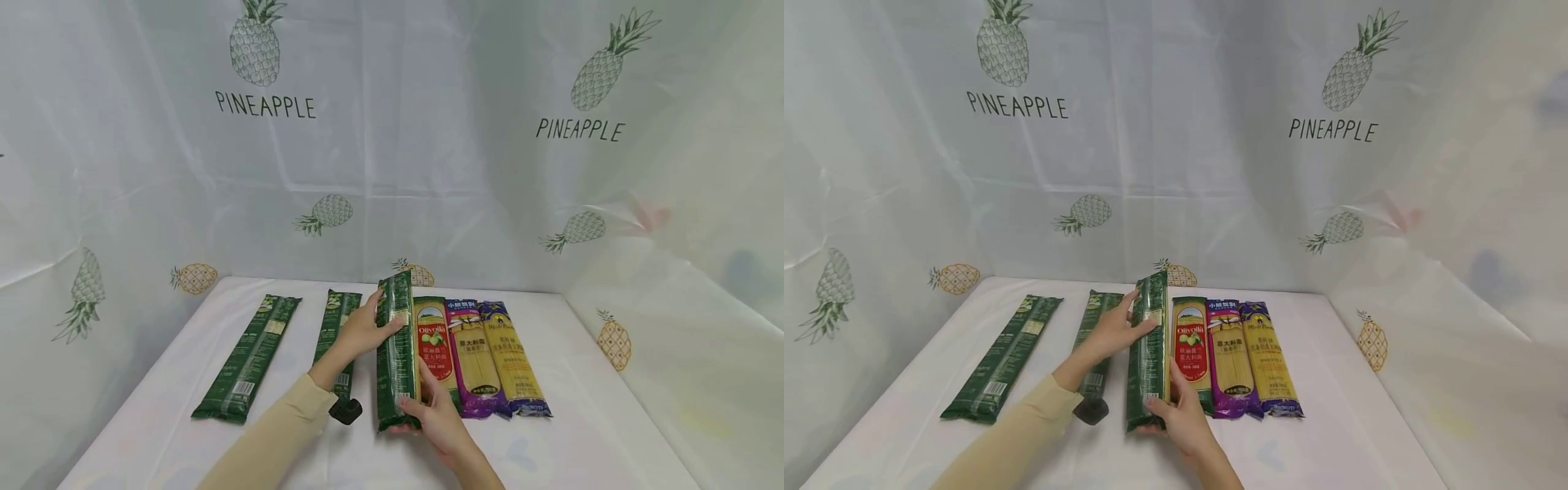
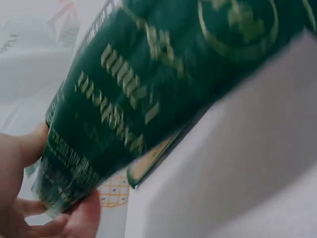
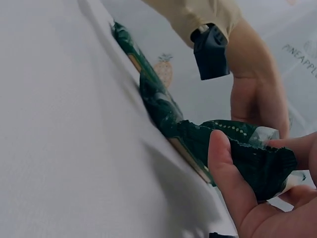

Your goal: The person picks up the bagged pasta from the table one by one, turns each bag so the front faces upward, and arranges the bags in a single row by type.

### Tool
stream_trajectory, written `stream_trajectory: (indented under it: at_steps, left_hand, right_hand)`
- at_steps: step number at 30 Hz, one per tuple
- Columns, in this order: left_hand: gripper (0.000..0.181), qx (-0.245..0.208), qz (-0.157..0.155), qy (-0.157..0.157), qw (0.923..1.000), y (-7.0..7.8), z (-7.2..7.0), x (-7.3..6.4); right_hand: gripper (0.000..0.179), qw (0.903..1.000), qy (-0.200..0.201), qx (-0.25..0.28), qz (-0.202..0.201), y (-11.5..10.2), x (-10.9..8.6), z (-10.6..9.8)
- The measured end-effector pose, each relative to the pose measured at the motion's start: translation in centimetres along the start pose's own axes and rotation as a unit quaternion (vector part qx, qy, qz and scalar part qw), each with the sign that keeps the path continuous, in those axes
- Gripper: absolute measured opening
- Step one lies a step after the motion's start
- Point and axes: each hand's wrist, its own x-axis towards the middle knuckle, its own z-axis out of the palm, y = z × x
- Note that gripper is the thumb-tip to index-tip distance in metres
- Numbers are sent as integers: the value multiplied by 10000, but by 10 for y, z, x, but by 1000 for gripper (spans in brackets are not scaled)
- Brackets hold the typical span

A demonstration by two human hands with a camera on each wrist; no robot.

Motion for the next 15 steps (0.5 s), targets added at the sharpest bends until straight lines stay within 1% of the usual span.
stream_trajectory:
  at_steps: [2, 7, 11, 15]
  left_hand:
    - [94, -185, -94, 70, 9998, 1, 2, -1]
    - [92, -712, -222, 248, 9969, 2, 8, -3]
    - [88, -924, -266, 306, 9949, 3, 10, -2]
    - [82, -1166, -347, 310, 9921, 1, 12, 1]
  right_hand:
    - [95, 10000, 24, -53, -33, 1, 0, 1]
    - [96, 9995, 147, -273, -67, 3, -1, 2]
    - [96, 9967, 279, -762, -45, 2, 0, 3]
    - [97, 9898, 302, -1395, 31, -2, 2, 3]
